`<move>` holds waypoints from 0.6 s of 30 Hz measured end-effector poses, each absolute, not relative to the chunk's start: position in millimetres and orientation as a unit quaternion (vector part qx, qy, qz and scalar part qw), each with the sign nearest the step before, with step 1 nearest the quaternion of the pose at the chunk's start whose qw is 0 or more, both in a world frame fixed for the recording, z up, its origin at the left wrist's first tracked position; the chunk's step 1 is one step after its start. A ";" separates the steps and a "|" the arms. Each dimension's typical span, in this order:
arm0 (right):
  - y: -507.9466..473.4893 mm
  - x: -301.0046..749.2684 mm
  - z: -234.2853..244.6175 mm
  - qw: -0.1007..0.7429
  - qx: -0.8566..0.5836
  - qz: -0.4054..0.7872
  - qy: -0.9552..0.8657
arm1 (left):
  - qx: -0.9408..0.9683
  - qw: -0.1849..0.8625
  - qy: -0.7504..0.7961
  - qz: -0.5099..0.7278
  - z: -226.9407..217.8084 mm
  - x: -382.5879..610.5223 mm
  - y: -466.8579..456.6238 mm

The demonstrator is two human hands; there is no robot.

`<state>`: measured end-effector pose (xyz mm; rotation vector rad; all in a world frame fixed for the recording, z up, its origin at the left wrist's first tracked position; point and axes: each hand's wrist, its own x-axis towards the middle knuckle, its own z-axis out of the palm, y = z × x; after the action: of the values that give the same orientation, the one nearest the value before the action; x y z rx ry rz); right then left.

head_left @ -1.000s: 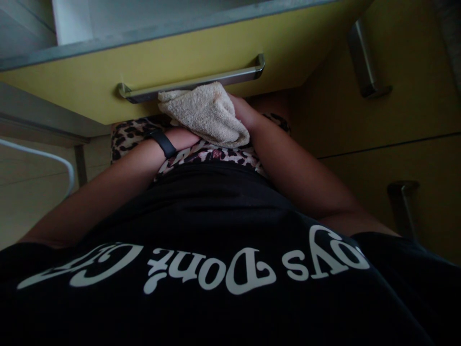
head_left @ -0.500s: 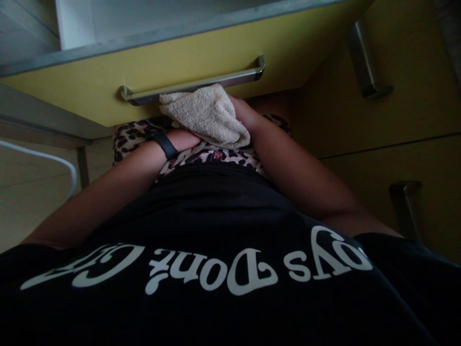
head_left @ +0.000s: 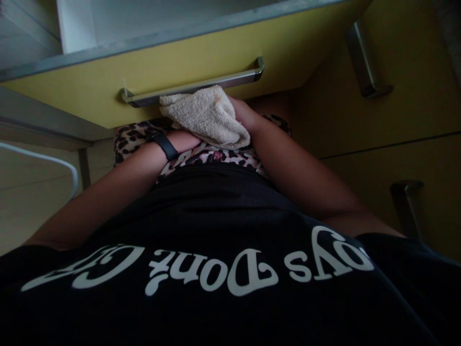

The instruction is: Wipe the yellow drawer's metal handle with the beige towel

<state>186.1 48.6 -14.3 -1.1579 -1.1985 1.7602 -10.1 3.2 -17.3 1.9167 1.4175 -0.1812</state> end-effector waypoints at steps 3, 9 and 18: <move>46.1 186.4 -10.9 0.343 -0.454 0.679 -0.463 | 0.756 0.359 0.545 -0.054 -16.5 -9.6 3.6; 45.5 188.1 -11.1 0.351 -0.442 0.679 -0.470 | 0.760 0.355 0.543 -0.042 -14.4 -8.5 3.0; 56.7 184.5 -27.2 0.356 -0.423 0.697 -0.458 | 0.749 0.367 0.549 -0.046 -3.5 -3.9 -0.7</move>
<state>184.5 56.7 -27.2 -1.0916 -1.1833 1.7993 -3.9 -0.7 -3.5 1.9250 1.4108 -0.1182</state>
